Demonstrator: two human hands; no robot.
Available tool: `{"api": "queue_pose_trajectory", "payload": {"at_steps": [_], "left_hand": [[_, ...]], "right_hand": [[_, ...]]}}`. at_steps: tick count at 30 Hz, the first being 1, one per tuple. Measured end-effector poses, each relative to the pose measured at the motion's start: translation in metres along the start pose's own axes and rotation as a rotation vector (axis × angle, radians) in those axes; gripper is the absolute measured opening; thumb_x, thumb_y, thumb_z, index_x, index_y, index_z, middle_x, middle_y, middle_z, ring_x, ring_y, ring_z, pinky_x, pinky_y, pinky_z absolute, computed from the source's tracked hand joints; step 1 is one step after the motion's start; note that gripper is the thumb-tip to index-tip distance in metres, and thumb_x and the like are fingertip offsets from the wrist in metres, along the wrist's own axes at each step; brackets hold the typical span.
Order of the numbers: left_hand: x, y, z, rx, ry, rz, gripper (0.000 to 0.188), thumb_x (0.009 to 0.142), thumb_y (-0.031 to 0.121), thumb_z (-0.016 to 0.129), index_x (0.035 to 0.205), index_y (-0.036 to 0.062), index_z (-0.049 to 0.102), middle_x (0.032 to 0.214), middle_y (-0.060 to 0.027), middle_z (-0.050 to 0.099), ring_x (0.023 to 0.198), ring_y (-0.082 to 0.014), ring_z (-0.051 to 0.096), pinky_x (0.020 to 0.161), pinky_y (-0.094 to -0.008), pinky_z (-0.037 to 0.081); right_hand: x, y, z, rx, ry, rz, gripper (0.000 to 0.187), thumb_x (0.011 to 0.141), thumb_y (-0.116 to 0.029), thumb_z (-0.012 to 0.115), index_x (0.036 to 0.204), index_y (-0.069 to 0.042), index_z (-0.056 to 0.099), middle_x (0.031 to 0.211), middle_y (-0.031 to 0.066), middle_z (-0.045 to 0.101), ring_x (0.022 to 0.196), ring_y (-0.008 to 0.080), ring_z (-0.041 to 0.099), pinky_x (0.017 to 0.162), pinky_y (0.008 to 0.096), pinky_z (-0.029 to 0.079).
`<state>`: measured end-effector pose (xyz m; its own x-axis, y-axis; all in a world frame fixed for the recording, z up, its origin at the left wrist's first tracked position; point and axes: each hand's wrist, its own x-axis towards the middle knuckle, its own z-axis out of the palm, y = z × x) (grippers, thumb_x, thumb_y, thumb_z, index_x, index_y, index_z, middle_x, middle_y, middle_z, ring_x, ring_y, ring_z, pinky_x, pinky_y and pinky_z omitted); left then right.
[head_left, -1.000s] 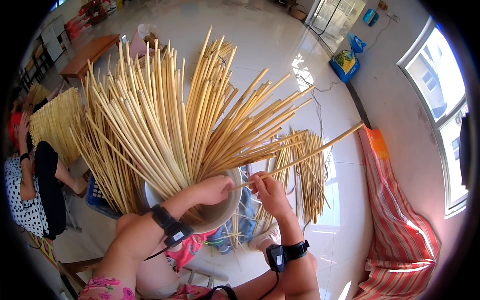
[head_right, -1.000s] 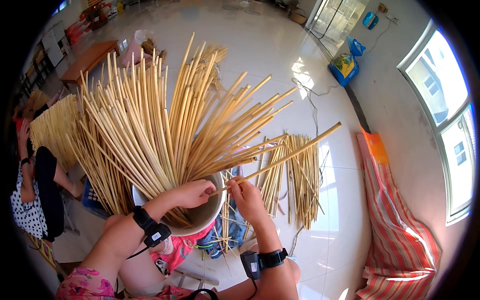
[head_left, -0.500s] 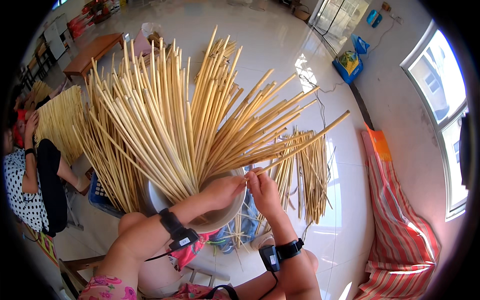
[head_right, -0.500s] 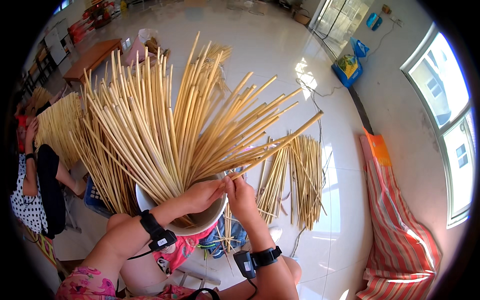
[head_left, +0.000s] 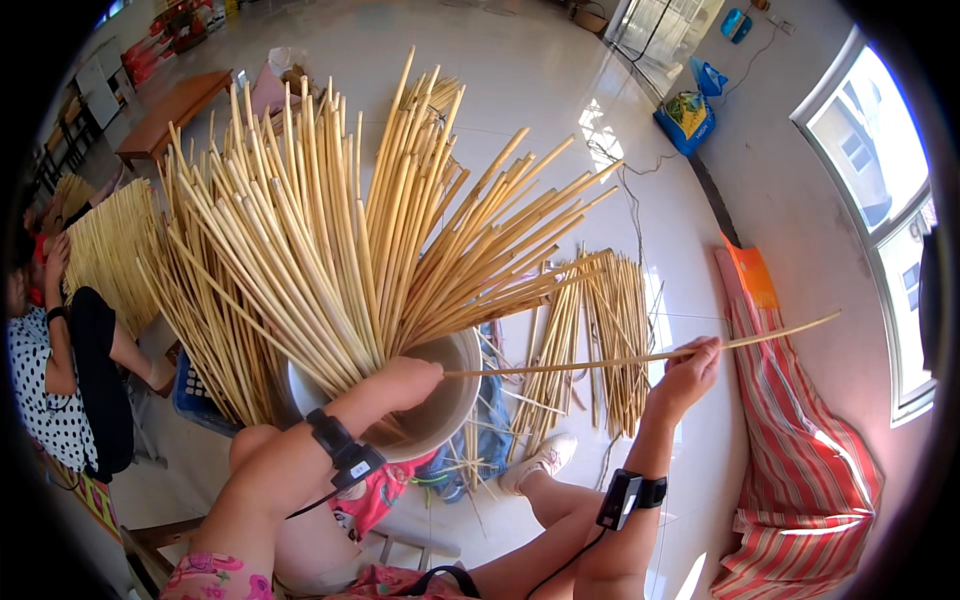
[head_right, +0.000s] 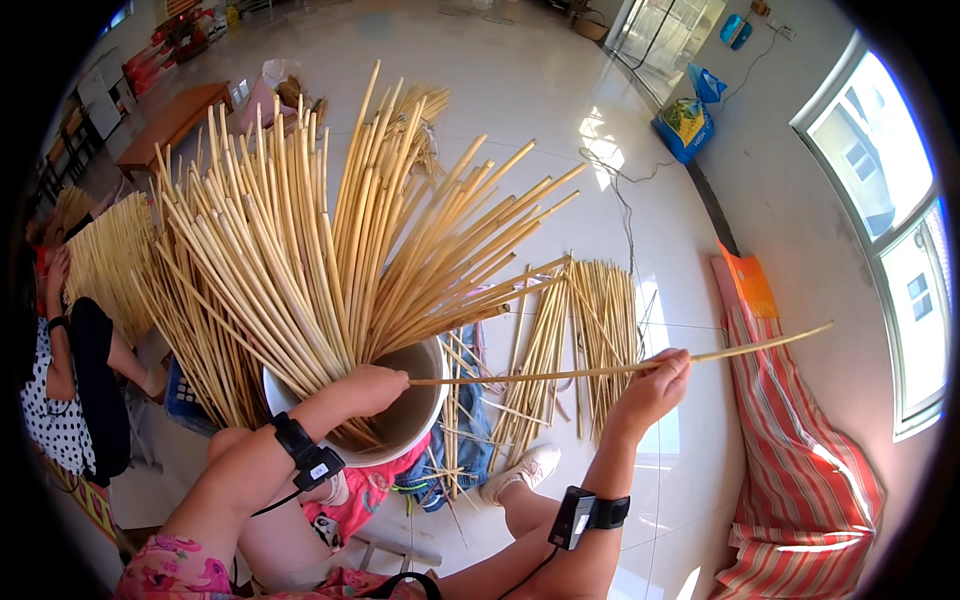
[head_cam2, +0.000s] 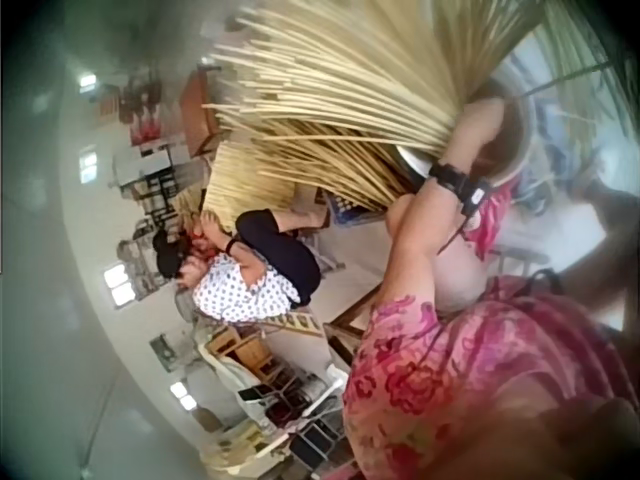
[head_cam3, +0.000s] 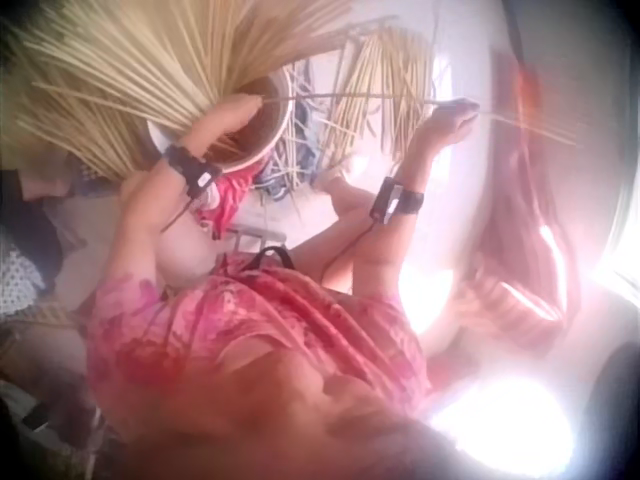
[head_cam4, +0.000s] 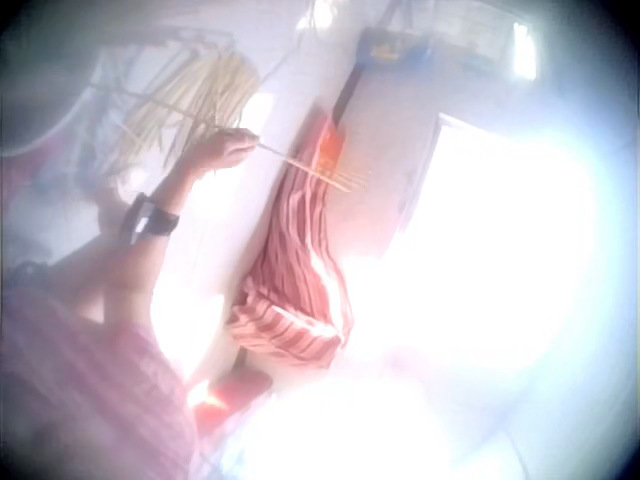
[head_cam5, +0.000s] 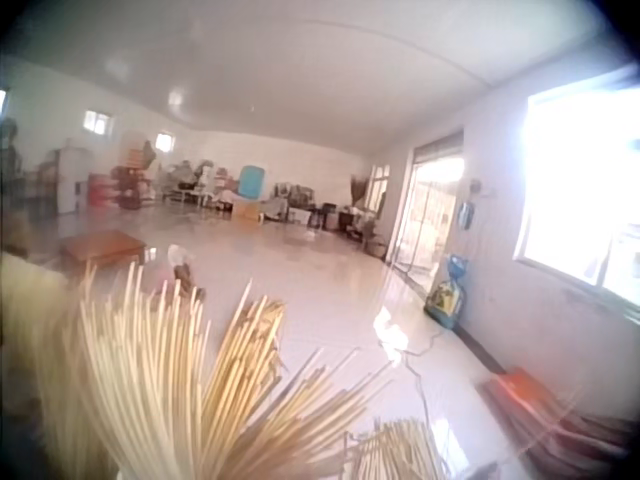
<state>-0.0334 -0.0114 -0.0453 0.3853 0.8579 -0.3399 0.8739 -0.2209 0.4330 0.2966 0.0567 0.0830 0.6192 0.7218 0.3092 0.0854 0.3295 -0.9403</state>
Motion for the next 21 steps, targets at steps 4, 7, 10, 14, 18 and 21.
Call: {"api": "queue_pose_trajectory", "payload": {"at_steps": [4, 7, 10, 14, 18, 21], "left_hand": [[-0.004, -0.002, -0.02, 0.016, -0.081, -0.175, 0.026, 0.093, 0.021, 0.043, 0.102, 0.0019, 0.058, 0.085, -0.0212, 0.064, 0.083, -0.038, 0.062, 0.074, -0.0441, 0.049], [0.001, 0.009, -0.022, -0.272, 0.05, -0.03, 0.029, 0.093, 0.022, 0.046, 0.113, 0.0025, 0.055, 0.09, -0.0204, 0.063, 0.086, -0.0344, 0.062, 0.08, -0.0394, 0.049], [-0.007, 0.038, -0.03, -0.623, 0.22, 0.188, 0.037, 0.097, 0.029, 0.044, 0.123, 0.0035, 0.049, 0.108, -0.0169, 0.06, 0.097, -0.0253, 0.06, 0.083, -0.0337, 0.049], [-0.019, 0.066, -0.045, -1.056, 0.428, 0.291, 0.045, 0.1, 0.031, 0.038, 0.135, 0.0037, 0.038, 0.122, -0.0131, 0.051, 0.105, -0.0181, 0.055, 0.089, -0.0309, 0.046], [-0.024, 0.058, -0.07, -1.183, 0.639, 0.283, 0.037, 0.102, 0.028, 0.03, 0.122, 0.002, 0.047, 0.116, -0.0118, 0.055, 0.102, -0.015, 0.055, 0.085, -0.0284, 0.045], [-0.03, 0.04, -0.089, -1.226, 0.811, 0.248, 0.036, 0.102, 0.029, 0.03, 0.101, 0.0045, 0.056, 0.104, -0.0093, 0.062, 0.095, -0.0122, 0.057, 0.076, -0.0236, 0.045]], "right_hand": [[0.011, -0.018, -0.02, 0.2, 0.091, 0.131, 0.031, 0.101, -0.025, 0.036, 0.074, -0.01, 0.042, 0.059, -0.0026, 0.036, 0.045, 0.006, 0.029, 0.039, 0.0214, 0.021], [-0.01, -0.013, 0.002, 0.369, 0.017, 0.296, 0.03, 0.101, -0.027, 0.037, 0.079, -0.008, 0.045, 0.059, -0.0006, 0.038, 0.048, 0.0094, 0.036, 0.043, 0.0217, 0.032], [-0.063, 0.014, 0.029, 0.495, -0.36, 0.439, 0.031, 0.1, -0.032, 0.04, 0.094, -0.004, 0.053, 0.069, 0.0058, 0.058, 0.06, 0.0145, 0.056, 0.052, 0.0245, 0.044], [-0.124, 0.005, 0.065, 0.66, -0.628, 0.731, 0.033, 0.101, -0.03, 0.036, 0.106, -0.002, 0.053, 0.083, 0.0089, 0.062, 0.075, 0.0171, 0.062, 0.062, 0.0256, 0.049], [-0.156, 0.005, 0.081, 0.656, -0.773, 0.861, 0.036, 0.1, -0.032, 0.039, 0.111, -0.002, 0.054, 0.09, 0.0085, 0.063, 0.077, 0.0135, 0.061, 0.063, 0.0243, 0.048], [-0.161, -0.008, 0.085, 0.479, -1.122, 0.938, 0.038, 0.099, -0.033, 0.042, 0.116, -0.001, 0.054, 0.093, 0.0066, 0.063, 0.078, 0.0108, 0.059, 0.064, 0.0224, 0.047]]}}
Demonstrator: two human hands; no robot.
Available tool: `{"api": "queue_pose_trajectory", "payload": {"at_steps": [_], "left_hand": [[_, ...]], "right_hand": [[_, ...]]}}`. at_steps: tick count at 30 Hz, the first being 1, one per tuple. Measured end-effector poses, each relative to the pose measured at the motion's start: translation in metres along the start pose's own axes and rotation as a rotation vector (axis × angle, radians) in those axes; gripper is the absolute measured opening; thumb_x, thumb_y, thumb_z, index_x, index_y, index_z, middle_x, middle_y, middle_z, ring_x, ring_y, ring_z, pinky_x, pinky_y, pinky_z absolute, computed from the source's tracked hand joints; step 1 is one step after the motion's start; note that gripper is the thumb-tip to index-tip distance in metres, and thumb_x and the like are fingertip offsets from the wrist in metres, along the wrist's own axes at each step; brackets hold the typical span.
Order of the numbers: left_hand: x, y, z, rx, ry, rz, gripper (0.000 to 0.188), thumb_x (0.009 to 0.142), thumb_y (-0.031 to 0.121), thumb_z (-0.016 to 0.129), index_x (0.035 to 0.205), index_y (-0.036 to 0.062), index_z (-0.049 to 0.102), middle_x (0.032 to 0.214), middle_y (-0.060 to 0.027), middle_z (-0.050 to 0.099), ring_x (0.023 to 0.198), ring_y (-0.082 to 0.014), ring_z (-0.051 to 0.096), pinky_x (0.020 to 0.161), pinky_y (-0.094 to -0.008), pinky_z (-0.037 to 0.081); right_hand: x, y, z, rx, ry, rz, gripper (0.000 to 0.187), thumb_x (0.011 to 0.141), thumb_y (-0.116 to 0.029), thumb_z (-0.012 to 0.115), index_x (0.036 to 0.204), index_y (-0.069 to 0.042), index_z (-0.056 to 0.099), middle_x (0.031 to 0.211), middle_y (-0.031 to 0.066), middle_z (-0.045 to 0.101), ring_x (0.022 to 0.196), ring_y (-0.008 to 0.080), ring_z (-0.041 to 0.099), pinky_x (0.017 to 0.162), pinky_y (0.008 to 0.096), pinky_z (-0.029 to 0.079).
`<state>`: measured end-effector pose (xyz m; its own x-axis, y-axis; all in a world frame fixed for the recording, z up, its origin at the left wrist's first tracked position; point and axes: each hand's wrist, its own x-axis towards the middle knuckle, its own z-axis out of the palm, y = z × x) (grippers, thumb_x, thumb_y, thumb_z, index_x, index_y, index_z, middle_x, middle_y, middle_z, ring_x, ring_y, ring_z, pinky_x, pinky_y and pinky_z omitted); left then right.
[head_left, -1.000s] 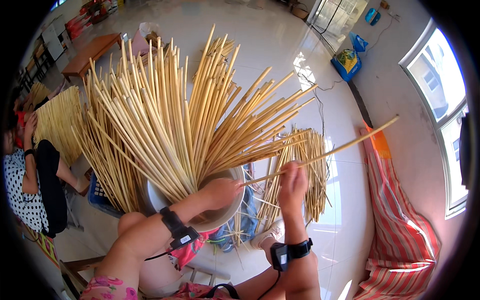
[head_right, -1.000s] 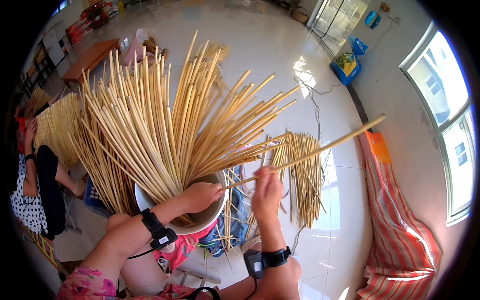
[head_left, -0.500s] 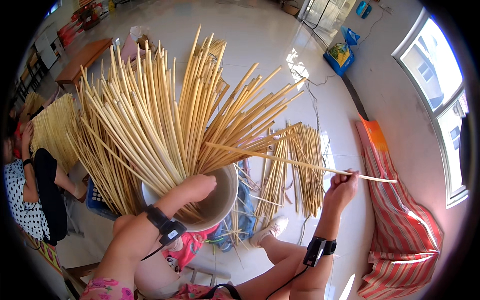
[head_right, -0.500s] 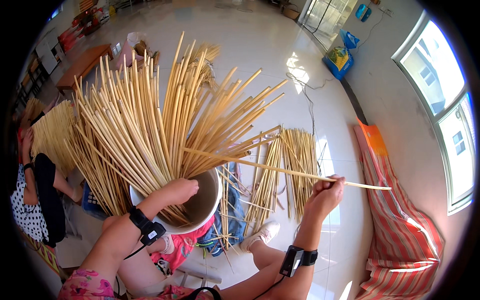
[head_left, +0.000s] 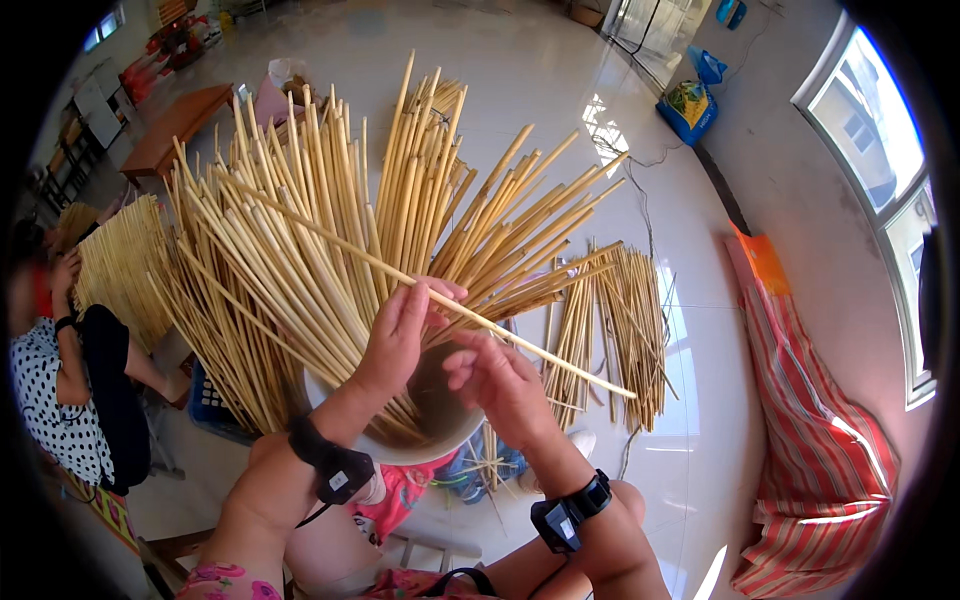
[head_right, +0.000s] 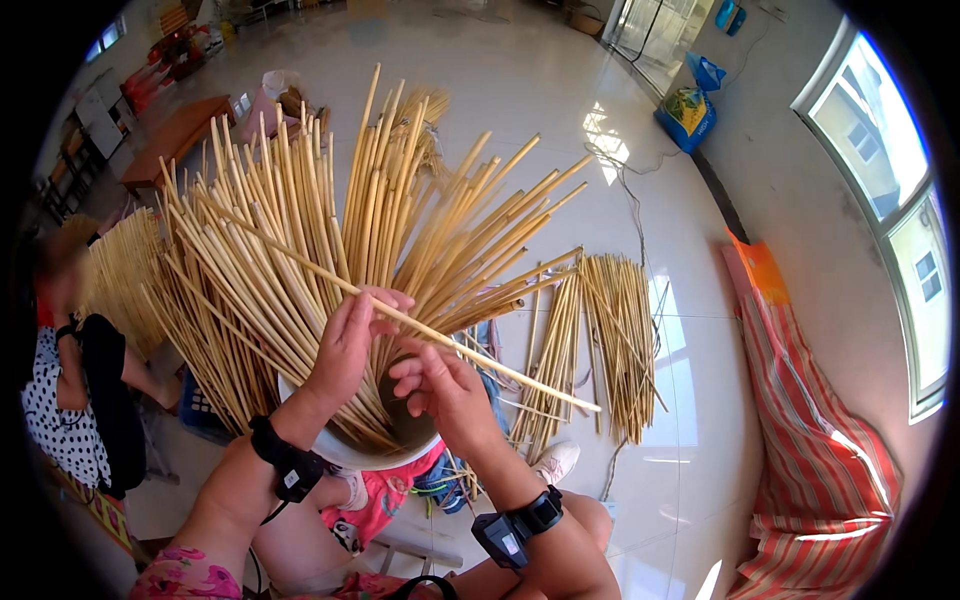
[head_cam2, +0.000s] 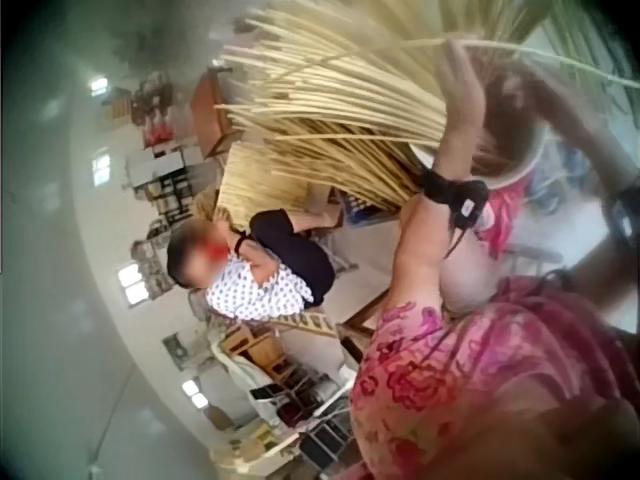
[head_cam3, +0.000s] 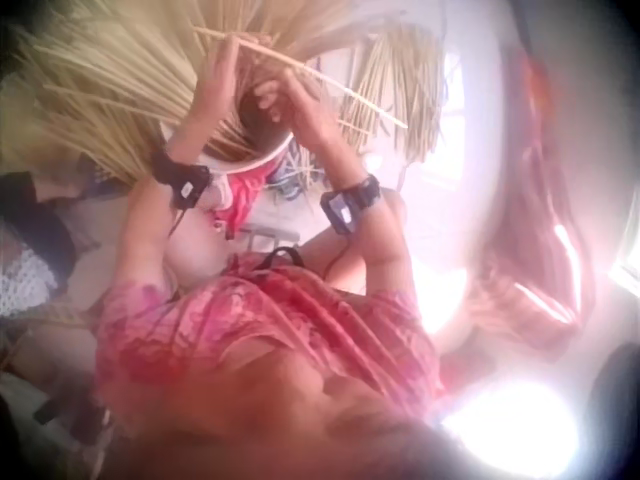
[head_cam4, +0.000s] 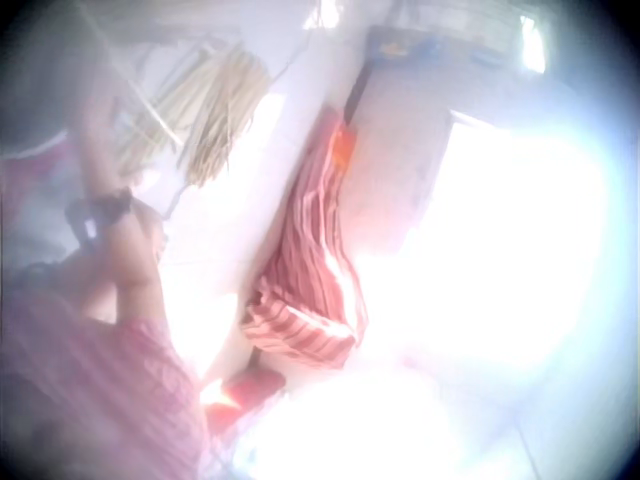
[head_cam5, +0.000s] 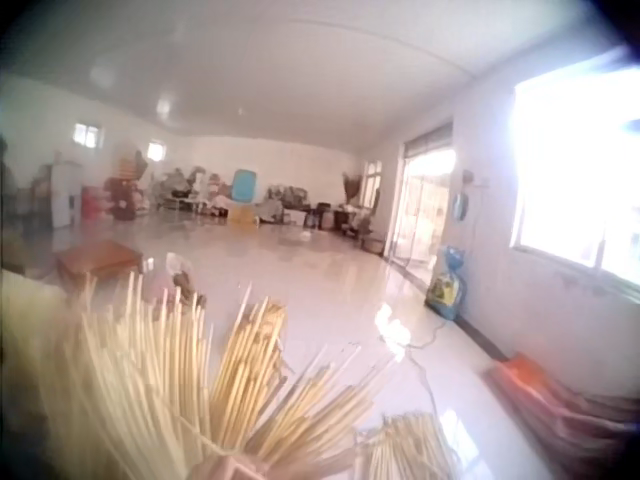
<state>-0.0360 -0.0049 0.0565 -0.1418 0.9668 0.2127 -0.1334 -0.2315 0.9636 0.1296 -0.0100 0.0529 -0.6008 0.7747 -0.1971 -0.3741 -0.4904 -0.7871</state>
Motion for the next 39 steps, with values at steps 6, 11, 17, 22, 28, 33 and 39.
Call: {"api": "queue_pose_trajectory", "payload": {"at_steps": [6, 11, 17, 22, 28, 33, 39], "left_hand": [[0.026, 0.022, -0.051, 0.224, 0.197, 0.134, 0.034, 0.102, 0.027, 0.028, 0.089, 0.0047, 0.051, 0.085, -0.0082, 0.063, 0.072, -0.0109, 0.057, 0.067, -0.0237, 0.046], [0.028, 0.03, -0.07, 0.35, 0.241, 0.299, 0.027, 0.101, 0.018, 0.032, 0.089, 0.0023, 0.05, 0.08, -0.0075, 0.06, 0.067, -0.01, 0.054, 0.063, -0.0229, 0.046], [0.027, 0.04, -0.076, 0.385, 0.291, 0.397, 0.024, 0.099, 0.014, 0.034, 0.086, 0.0024, 0.049, 0.075, -0.007, 0.056, 0.059, -0.0091, 0.049, 0.057, -0.0227, 0.043], [0.025, 0.047, -0.093, 0.316, 0.407, 0.416, 0.024, 0.1, 0.018, 0.032, 0.083, 0.0067, 0.045, 0.069, -0.0037, 0.05, 0.056, -0.0067, 0.038, 0.052, -0.0204, 0.034], [0.021, 0.055, -0.113, 0.399, 0.448, 0.358, 0.026, 0.099, 0.019, 0.036, 0.08, 0.0052, 0.046, 0.068, -0.0027, 0.049, 0.055, -0.007, 0.041, 0.052, -0.022, 0.037], [0.028, 0.043, -0.106, 0.639, 0.226, 0.076, 0.025, 0.097, 0.021, 0.044, 0.083, 0.0016, 0.051, 0.061, -0.009, 0.052, 0.052, -0.022, 0.053, 0.053, -0.0358, 0.046], [0.025, 0.043, -0.102, 0.712, 0.265, 0.247, 0.028, 0.094, 0.022, 0.049, 0.078, -0.0004, 0.047, 0.067, -0.0207, 0.053, 0.064, -0.0417, 0.053, 0.057, -0.0458, 0.043]], "right_hand": [[-0.007, -0.009, -0.001, -0.387, -0.383, 0.359, 0.039, 0.098, -0.032, 0.046, 0.121, 0.0, 0.053, 0.102, 0.0084, 0.064, 0.084, 0.0122, 0.061, 0.071, 0.0224, 0.049], [-0.005, -0.016, -0.008, -0.105, -0.262, 0.251, 0.04, 0.1, -0.029, 0.04, 0.119, 0.004, 0.054, 0.103, 0.0139, 0.065, 0.09, 0.0209, 0.064, 0.075, 0.027, 0.05], [0.021, 0.0, -0.054, -1.283, 0.241, -0.043, 0.032, 0.095, -0.026, 0.049, 0.095, 0.002, 0.063, 0.078, 0.0146, 0.067, 0.073, 0.025, 0.066, 0.063, 0.0332, 0.05], [0.052, 0.025, -0.036, -1.578, 0.473, -0.311, 0.025, 0.089, -0.021, 0.052, 0.086, 0.001, 0.063, 0.072, 0.0222, 0.061, 0.072, 0.0388, 0.061, 0.063, 0.0415, 0.049], [0.061, 0.04, -0.041, -1.554, 0.22, -0.096, 0.025, 0.086, -0.02, 0.053, 0.076, 0.002, 0.062, 0.071, 0.0217, 0.063, 0.067, 0.0336, 0.064, 0.061, 0.0396, 0.05], [0.089, 0.094, -0.065, -2.27, -0.526, 0.09, 0.02, 0.082, -0.015, 0.053, 0.077, -0.002, 0.068, 0.09, 0.0199, 0.066, 0.085, 0.0379, 0.062, 0.075, 0.0455, 0.05], [0.122, 0.121, -0.061, -2.219, -0.437, 0.279, 0.023, 0.085, -0.018, 0.05, 0.093, -0.008, 0.069, 0.103, 0.0171, 0.066, 0.096, 0.0311, 0.063, 0.081, 0.0403, 0.05]]}}
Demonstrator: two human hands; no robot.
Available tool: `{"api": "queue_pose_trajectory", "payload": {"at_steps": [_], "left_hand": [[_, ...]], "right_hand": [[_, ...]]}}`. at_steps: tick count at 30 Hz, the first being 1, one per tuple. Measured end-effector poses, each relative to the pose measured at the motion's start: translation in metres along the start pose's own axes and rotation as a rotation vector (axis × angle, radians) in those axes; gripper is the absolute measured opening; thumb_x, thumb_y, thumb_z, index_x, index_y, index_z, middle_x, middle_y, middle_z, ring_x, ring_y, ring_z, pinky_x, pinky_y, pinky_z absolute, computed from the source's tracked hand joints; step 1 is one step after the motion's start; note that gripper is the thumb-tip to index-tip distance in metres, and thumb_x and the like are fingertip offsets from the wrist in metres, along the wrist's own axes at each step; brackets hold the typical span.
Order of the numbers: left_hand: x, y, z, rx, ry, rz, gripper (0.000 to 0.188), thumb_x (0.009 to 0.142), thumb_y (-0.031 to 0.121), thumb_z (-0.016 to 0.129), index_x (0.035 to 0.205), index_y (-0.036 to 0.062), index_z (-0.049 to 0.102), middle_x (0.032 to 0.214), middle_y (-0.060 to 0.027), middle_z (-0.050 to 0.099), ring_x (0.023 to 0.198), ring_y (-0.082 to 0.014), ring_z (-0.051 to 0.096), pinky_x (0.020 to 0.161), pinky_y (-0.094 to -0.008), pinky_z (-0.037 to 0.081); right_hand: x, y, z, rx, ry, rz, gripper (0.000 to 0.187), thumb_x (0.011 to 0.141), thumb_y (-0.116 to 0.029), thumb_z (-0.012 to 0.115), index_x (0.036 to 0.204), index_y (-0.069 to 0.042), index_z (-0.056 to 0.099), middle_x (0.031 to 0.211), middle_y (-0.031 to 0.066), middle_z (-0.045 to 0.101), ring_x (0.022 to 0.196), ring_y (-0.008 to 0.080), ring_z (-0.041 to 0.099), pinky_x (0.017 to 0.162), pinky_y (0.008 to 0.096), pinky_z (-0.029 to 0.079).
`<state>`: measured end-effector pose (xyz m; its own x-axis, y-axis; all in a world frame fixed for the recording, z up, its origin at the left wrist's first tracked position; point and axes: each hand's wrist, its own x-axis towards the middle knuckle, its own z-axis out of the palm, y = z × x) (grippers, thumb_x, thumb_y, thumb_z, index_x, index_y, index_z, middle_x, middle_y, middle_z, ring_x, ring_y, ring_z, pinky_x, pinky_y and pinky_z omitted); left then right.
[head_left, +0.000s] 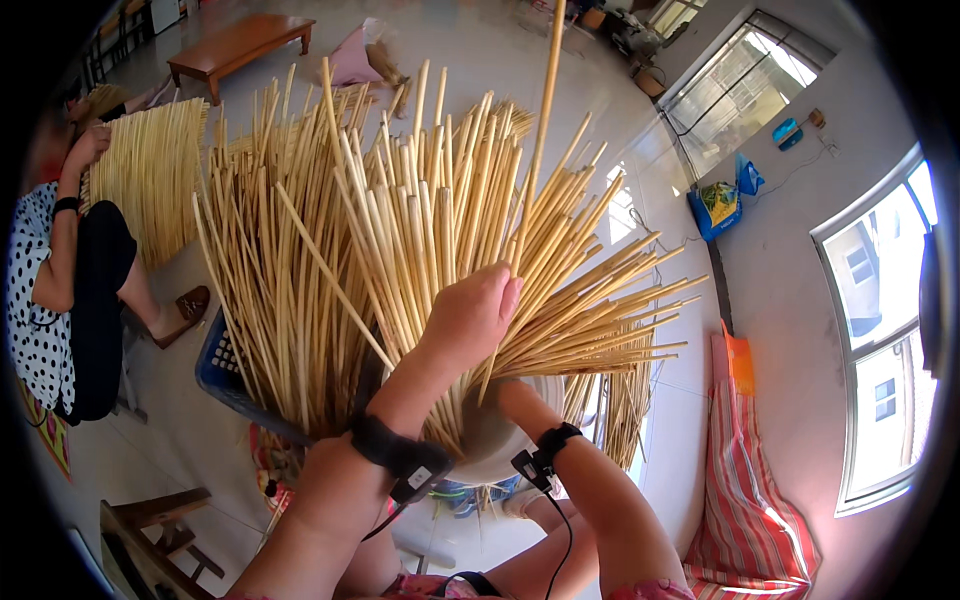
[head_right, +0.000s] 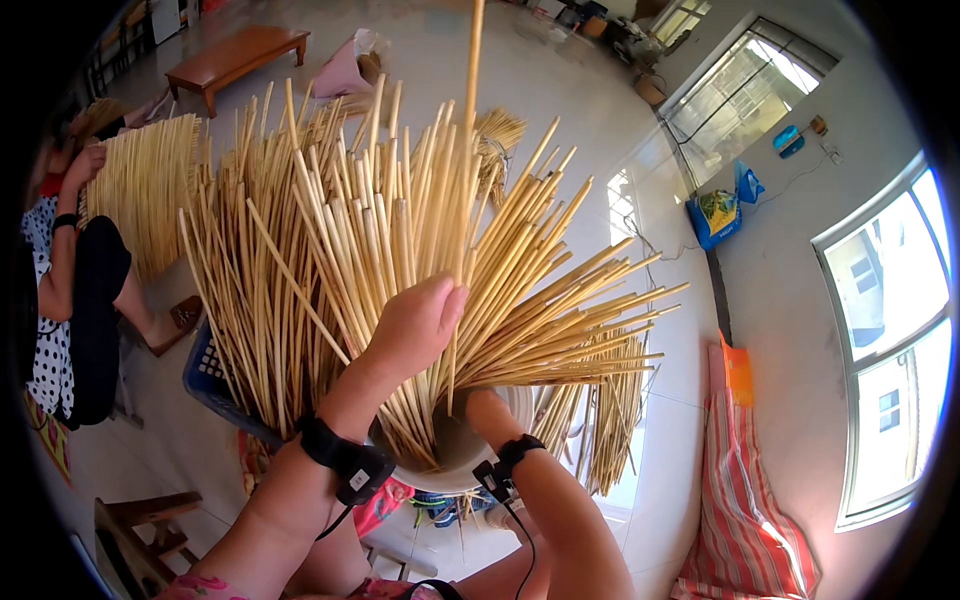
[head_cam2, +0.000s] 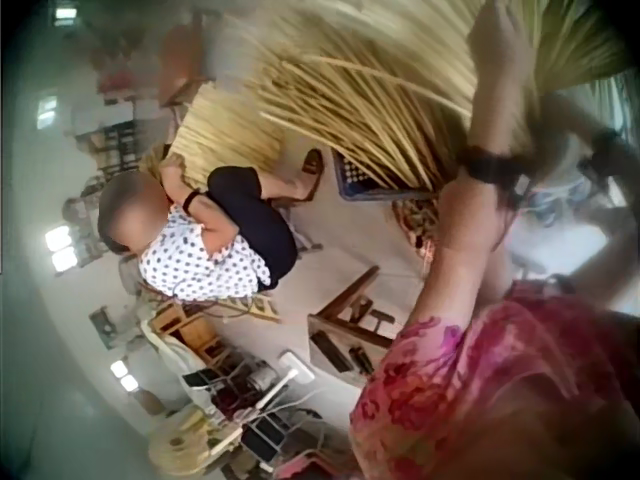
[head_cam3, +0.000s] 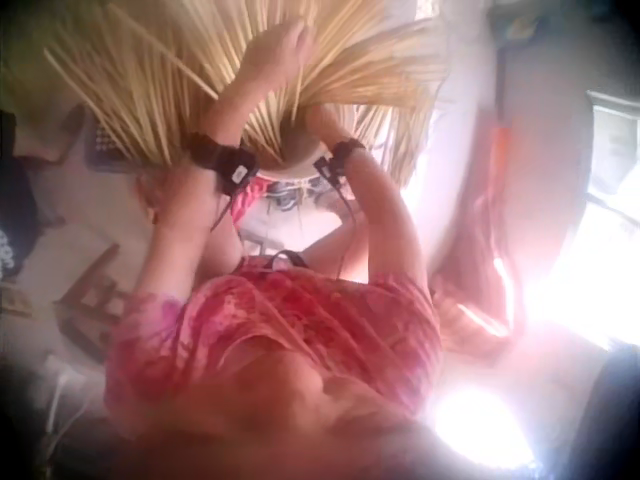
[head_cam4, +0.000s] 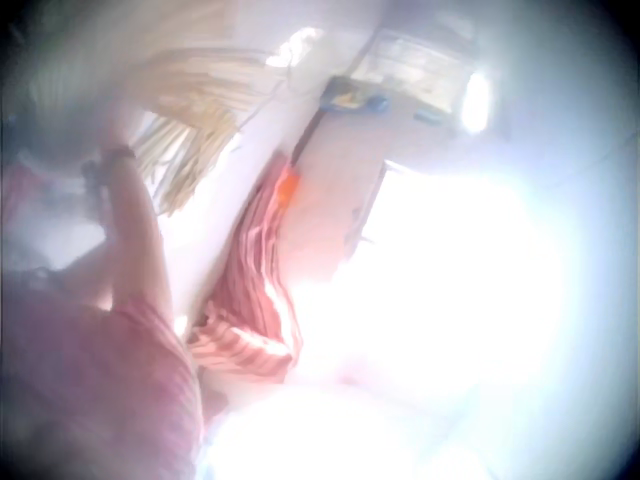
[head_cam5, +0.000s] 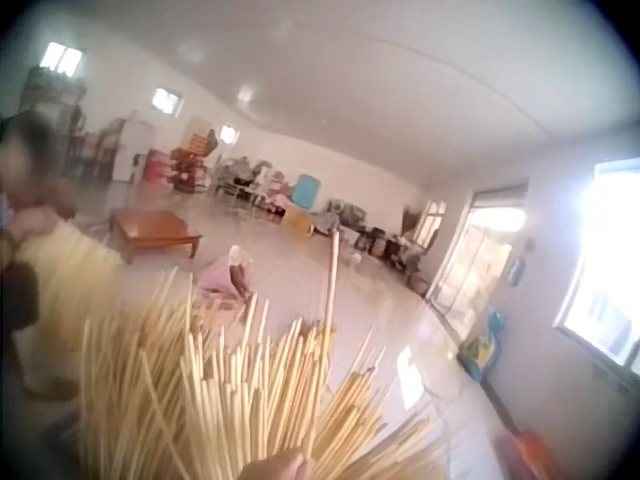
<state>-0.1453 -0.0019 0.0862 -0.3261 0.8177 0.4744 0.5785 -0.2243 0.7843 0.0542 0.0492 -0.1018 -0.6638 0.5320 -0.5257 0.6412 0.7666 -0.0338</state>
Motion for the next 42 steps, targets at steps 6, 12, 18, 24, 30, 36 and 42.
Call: {"api": "queue_pose_trajectory", "payload": {"at_steps": [6, 12, 18, 24, 30, 36, 42], "left_hand": [[0.001, -0.003, -0.005, -0.012, -0.067, -0.067, 0.025, 0.093, 0.022, 0.05, 0.079, 0.0009, 0.049, 0.07, -0.0193, 0.056, 0.065, -0.039, 0.056, 0.06, -0.0461, 0.045], [0.001, -0.001, -0.005, -0.005, -0.112, -0.061, 0.023, 0.093, 0.023, 0.049, 0.083, 0.0023, 0.052, 0.073, -0.0167, 0.061, 0.068, -0.0354, 0.061, 0.063, -0.0449, 0.049], [0.003, 0.008, 0.0, -0.01, -0.145, -0.048, 0.024, 0.093, 0.024, 0.049, 0.084, 0.0021, 0.053, 0.072, -0.016, 0.062, 0.068, -0.0347, 0.062, 0.063, -0.0444, 0.05], [-0.002, -0.009, -0.009, 0.052, -0.138, -0.049, 0.024, 0.093, 0.024, 0.049, 0.084, 0.0019, 0.054, 0.072, -0.0163, 0.062, 0.067, -0.0349, 0.062, 0.064, -0.0444, 0.05], [0.0, -0.002, 0.0, 0.051, -0.164, -0.027, 0.025, 0.093, 0.024, 0.049, 0.084, 0.0018, 0.054, 0.073, -0.0169, 0.062, 0.067, -0.0349, 0.062, 0.063, -0.0442, 0.05], [-0.003, 0.003, 0.013, -0.055, -0.158, -0.016, 0.027, 0.091, 0.022, 0.053, 0.075, 0.0004, 0.051, 0.069, -0.0194, 0.057, 0.065, -0.0387, 0.055, 0.059, -0.0461, 0.044], [-0.004, -0.003, 0.009, -0.079, -0.144, -0.007, 0.027, 0.091, 0.022, 0.054, 0.077, -0.0013, 0.052, 0.069, -0.0215, 0.056, 0.065, -0.0404, 0.055, 0.06, -0.047, 0.043]], "right_hand": [[0.009, -0.008, 0.014, -0.058, 0.144, -0.05, 0.025, 0.086, -0.02, 0.049, 0.101, -0.01, 0.067, 0.103, 0.0163, 0.066, 0.094, 0.0304, 0.064, 0.078, 0.0397, 0.051], [0.012, -0.004, 0.031, -0.077, -0.177, 0.075, 0.045, 0.091, -0.022, 0.041, 0.133, -0.006, 0.047, 0.134, 0.0168, 0.049, 0.121, 0.028, 0.05, 0.102, 0.0413, 0.037], [0.017, 0.019, 0.08, 0.009, -0.113, 0.081, 0.046, 0.093, -0.021, 0.038, 0.136, -0.006, 0.044, 0.139, 0.0173, 0.044, 0.127, 0.0274, 0.045, 0.107, 0.0412, 0.031], [0.016, -0.038, -0.004, 0.001, -0.337, 0.133, 0.046, 0.092, -0.028, 0.04, 0.133, -0.008, 0.046, 0.134, 0.0163, 0.049, 0.124, 0.0292, 0.046, 0.105, 0.0393, 0.033], [0.027, 0.0, 0.055, -0.123, -0.082, 0.0, 0.048, 0.093, -0.026, 0.04, 0.137, -0.007, 0.042, 0.141, 0.0136, 0.041, 0.133, 0.0281, 0.035, 0.109, 0.0362, 0.025], [0.043, 0.027, 0.117, -0.108, 0.149, 0.023, 0.047, 0.091, -0.023, 0.043, 0.135, -0.006, 0.044, 0.141, 0.0126, 0.041, 0.131, 0.0289, 0.037, 0.109, 0.0374, 0.027], [0.007, -0.011, 0.008, 0.03, -0.389, -0.147, 0.037, 0.081, -0.022, 0.058, 0.116, -0.007, 0.061, 0.107, 0.015, 0.065, 0.099, 0.0278, 0.062, 0.087, 0.0377, 0.047]]}}
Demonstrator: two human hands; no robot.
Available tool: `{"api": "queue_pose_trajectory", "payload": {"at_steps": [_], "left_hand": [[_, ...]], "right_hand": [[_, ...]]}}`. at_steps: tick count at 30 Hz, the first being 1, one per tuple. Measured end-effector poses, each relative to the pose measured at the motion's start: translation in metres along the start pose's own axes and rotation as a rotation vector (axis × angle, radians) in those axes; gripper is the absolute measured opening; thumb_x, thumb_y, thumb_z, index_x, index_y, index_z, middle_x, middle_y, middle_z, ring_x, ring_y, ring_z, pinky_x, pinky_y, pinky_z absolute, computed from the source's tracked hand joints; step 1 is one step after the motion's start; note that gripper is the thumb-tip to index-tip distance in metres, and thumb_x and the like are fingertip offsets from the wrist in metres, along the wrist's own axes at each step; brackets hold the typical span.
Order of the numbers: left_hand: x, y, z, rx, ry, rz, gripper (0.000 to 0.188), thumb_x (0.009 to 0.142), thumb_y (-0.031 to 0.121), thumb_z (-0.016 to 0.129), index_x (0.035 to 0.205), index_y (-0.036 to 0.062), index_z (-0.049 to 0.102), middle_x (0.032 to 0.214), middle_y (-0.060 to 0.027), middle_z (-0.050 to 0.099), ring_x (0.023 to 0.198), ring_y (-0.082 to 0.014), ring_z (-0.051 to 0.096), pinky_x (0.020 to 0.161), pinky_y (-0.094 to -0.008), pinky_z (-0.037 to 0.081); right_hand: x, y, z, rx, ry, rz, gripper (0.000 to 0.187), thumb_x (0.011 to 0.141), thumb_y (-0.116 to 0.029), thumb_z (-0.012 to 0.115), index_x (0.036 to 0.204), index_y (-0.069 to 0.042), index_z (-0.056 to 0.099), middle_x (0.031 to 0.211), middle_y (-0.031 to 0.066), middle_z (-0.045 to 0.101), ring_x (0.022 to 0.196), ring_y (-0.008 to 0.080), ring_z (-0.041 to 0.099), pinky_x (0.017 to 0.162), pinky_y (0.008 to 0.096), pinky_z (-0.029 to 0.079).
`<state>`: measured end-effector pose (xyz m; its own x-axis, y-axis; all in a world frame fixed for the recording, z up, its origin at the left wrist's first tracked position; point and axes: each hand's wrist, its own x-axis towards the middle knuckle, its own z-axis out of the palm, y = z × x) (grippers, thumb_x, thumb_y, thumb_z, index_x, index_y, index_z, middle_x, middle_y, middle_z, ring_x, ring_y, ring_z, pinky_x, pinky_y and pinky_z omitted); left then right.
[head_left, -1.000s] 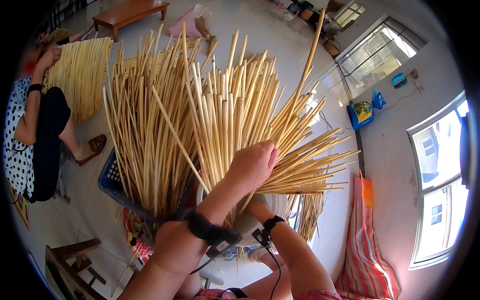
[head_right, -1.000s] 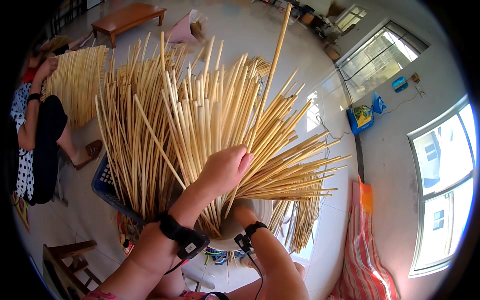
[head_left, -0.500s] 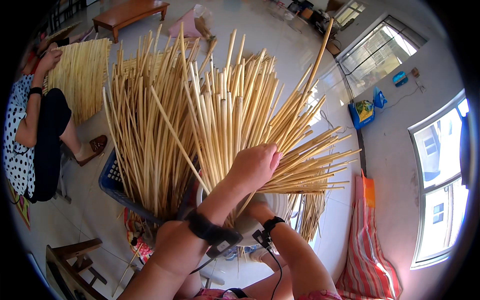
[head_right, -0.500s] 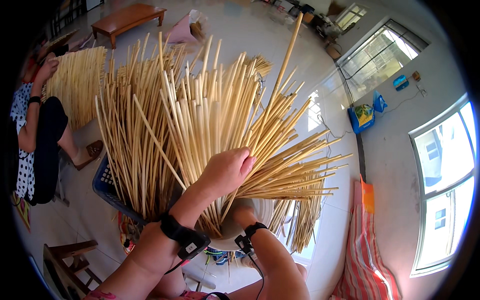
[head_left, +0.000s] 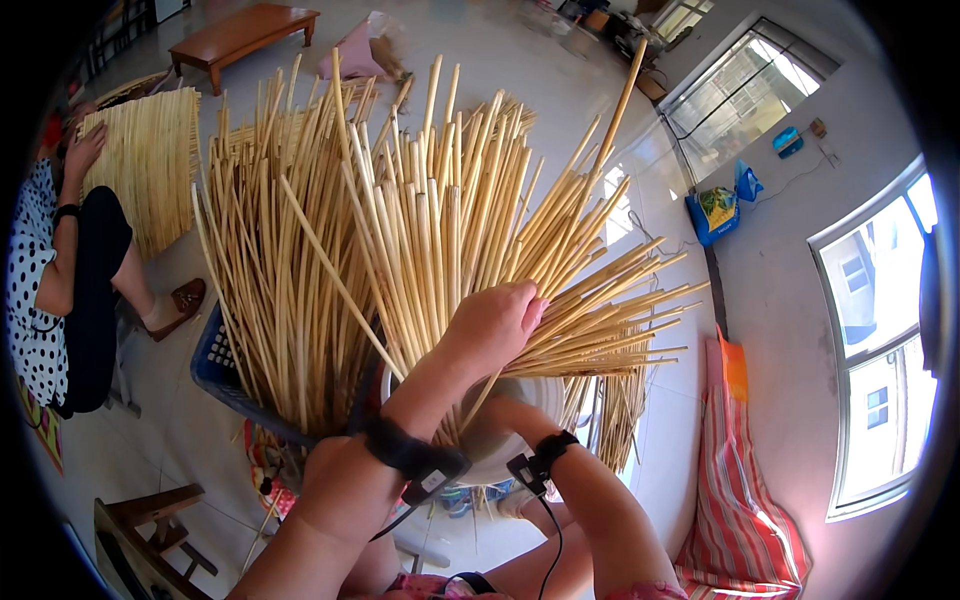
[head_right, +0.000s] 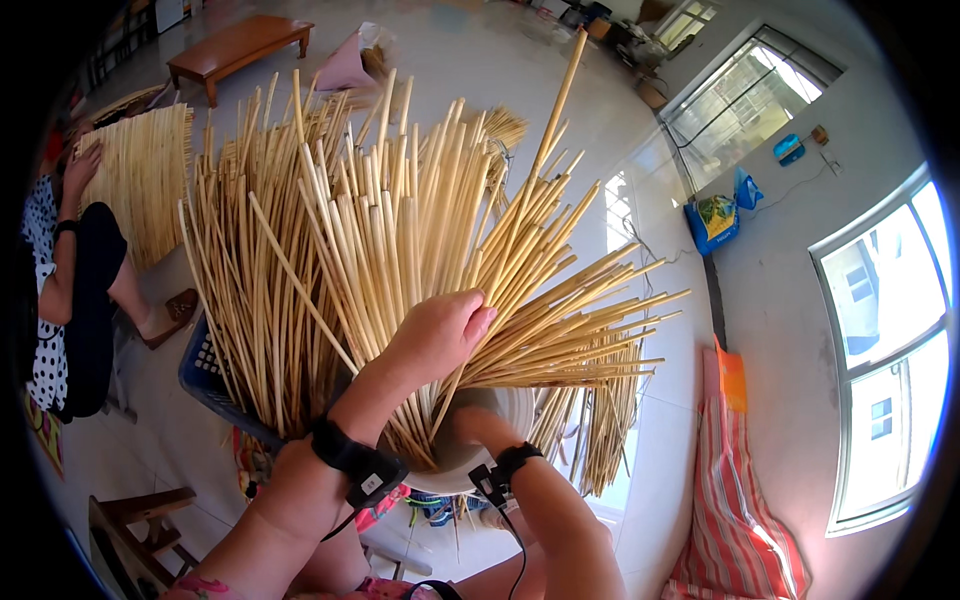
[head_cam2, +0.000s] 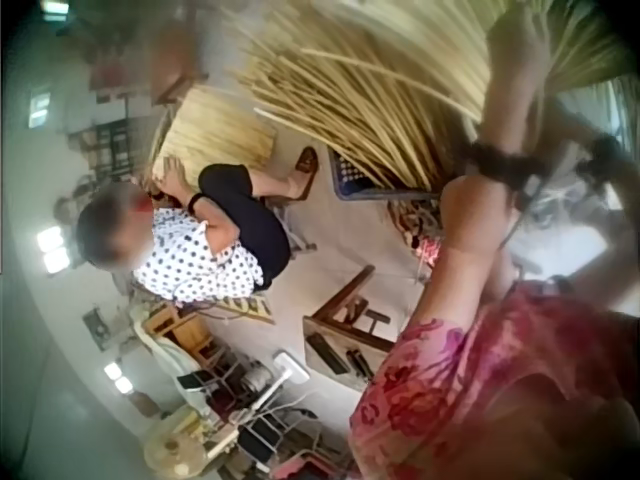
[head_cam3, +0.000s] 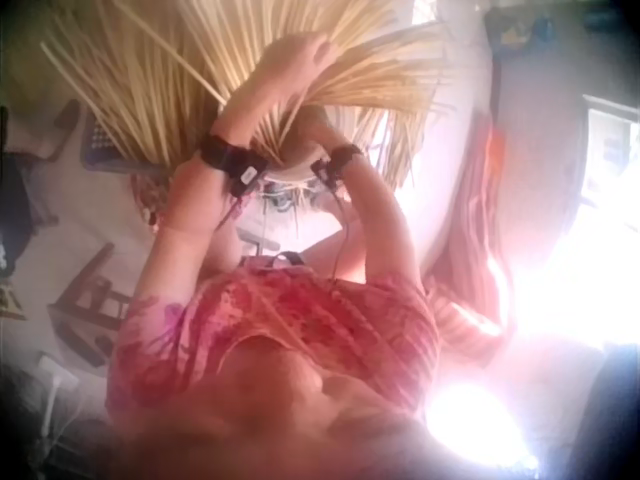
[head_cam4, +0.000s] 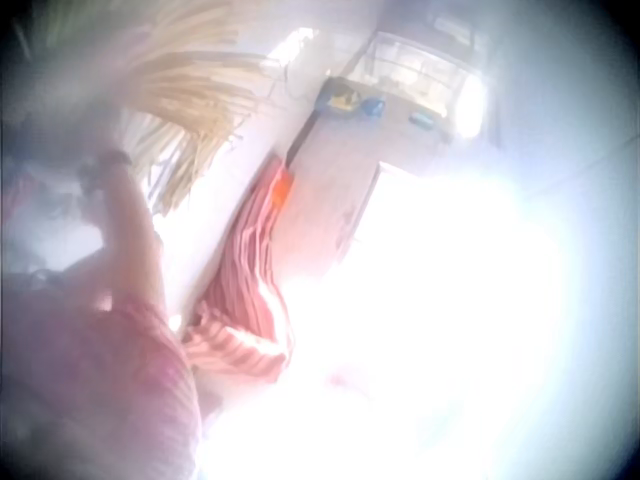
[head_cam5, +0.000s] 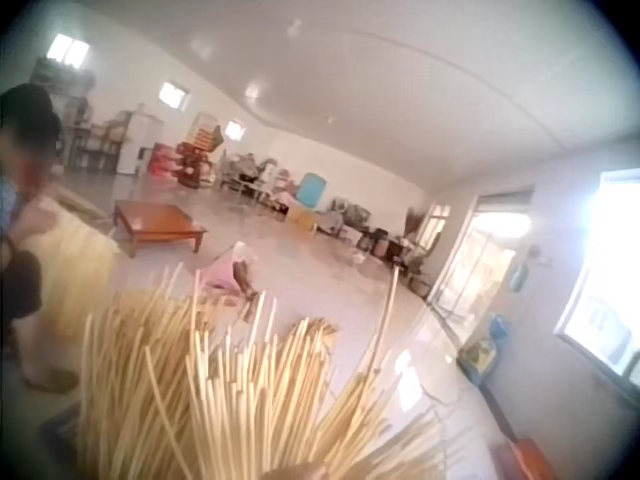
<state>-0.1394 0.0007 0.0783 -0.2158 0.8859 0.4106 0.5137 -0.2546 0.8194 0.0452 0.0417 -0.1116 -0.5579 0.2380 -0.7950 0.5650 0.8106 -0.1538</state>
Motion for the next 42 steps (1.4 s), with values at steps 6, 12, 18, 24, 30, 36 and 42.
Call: {"api": "queue_pose_trajectory", "payload": {"at_steps": [6, 12, 18, 24, 30, 36, 42], "left_hand": [[-0.005, -0.003, 0.018, -0.051, -0.155, -0.033, 0.027, 0.091, 0.021, 0.054, 0.079, -0.0032, 0.054, 0.07, -0.0234, 0.056, 0.065, -0.0409, 0.054, 0.06, -0.0447, 0.042], [-0.02, 0.004, 0.056, -0.198, -0.385, 0.007, 0.026, 0.09, 0.02, 0.056, 0.078, -0.0026, 0.055, 0.069, -0.0214, 0.056, 0.062, -0.0363, 0.054, 0.058, -0.0418, 0.042], [-0.032, 0.008, 0.083, -0.234, -0.518, 0.034, 0.022, 0.087, 0.019, 0.061, 0.1, 0.0019, 0.065, 0.074, -0.0157, 0.06, 0.071, -0.0286, 0.061, 0.069, -0.0341, 0.049], [-0.045, -0.003, 0.111, -0.25, -0.553, 0.083, 0.026, 0.089, 0.021, 0.061, 0.109, 0.0051, 0.064, 0.103, -0.013, 0.056, 0.095, -0.0233, 0.058, 0.078, -0.033, 0.048], [-0.058, -0.046, 0.135, -0.26, -0.55, -0.14, 0.032, 0.095, 0.022, 0.048, 0.121, 0.0038, 0.052, 0.102, -0.0151, 0.056, 0.098, -0.0227, 0.056, 0.084, -0.0327, 0.046], [-0.105, -0.11, 0.163, 0.353, -0.808, -0.466, 0.04, 0.089, 0.019, 0.045, 0.118, -0.008, 0.049, 0.105, -0.0301, 0.058, 0.102, -0.0398, 0.056, 0.091, -0.0404, 0.043], [-0.099, -0.093, 0.176, 0.284, -0.752, -0.395, 0.048, 0.084, 0.015, 0.046, 0.119, -0.0179, 0.044, 0.11, -0.0361, 0.054, 0.103, -0.0453, 0.054, 0.096, -0.0431, 0.04]], "right_hand": [[-0.109, 0.0, -0.042, 0.718, 0.418, 0.025, 0.04, 0.079, -0.02, 0.067, 0.114, -0.004, 0.06, 0.092, 0.0124, 0.068, 0.084, 0.0228, 0.065, 0.076, 0.034, 0.051], [-0.17, -0.01, -0.048, 0.976, 0.811, -0.052, 0.033, 0.085, -0.015, 0.066, 0.112, 0.002, 0.058, 0.074, 0.0066, 0.063, 0.069, 0.0118, 0.059, 0.066, 0.0257, 0.048], [-0.174, -0.003, -0.024, 1.134, 0.944, 0.03, 0.026, 0.088, -0.015, 0.064, 0.105, 0.003, 0.059, 0.072, 0.0027, 0.061, 0.064, 0.0079, 0.055, 0.059, 0.024, 0.045], [-0.159, 0.01, 0.005, 1.278, 0.974, -0.004, 0.021, 0.089, -0.013, 0.061, 0.102, 0.003, 0.058, 0.075, 0.0021, 0.061, 0.066, 0.0064, 0.055, 0.059, 0.0224, 0.045], [-0.171, 0.014, 0.004, 1.35, 1.066, 0.003, 0.016, 0.087, -0.007, 0.055, 0.101, 0.002, 0.055, 0.074, 0.0069, 0.064, 0.062, 0.0098, 0.058, 0.057, 0.0242, 0.047], [-0.169, 0.026, 0.02, 1.257, 1.138, 0.0, 0.015, 0.085, -0.005, 0.057, 0.099, 0.0, 0.056, 0.069, 0.007, 0.061, 0.059, 0.01, 0.056, 0.056, 0.0247, 0.046], [-0.169, 0.025, 0.023, 1.105, 1.15, 0.029, 0.014, 0.086, -0.002, 0.056, 0.099, 0.001, 0.059, 0.07, 0.0017, 0.059, 0.063, 0.0043, 0.052, 0.055, 0.0203, 0.042]]}}
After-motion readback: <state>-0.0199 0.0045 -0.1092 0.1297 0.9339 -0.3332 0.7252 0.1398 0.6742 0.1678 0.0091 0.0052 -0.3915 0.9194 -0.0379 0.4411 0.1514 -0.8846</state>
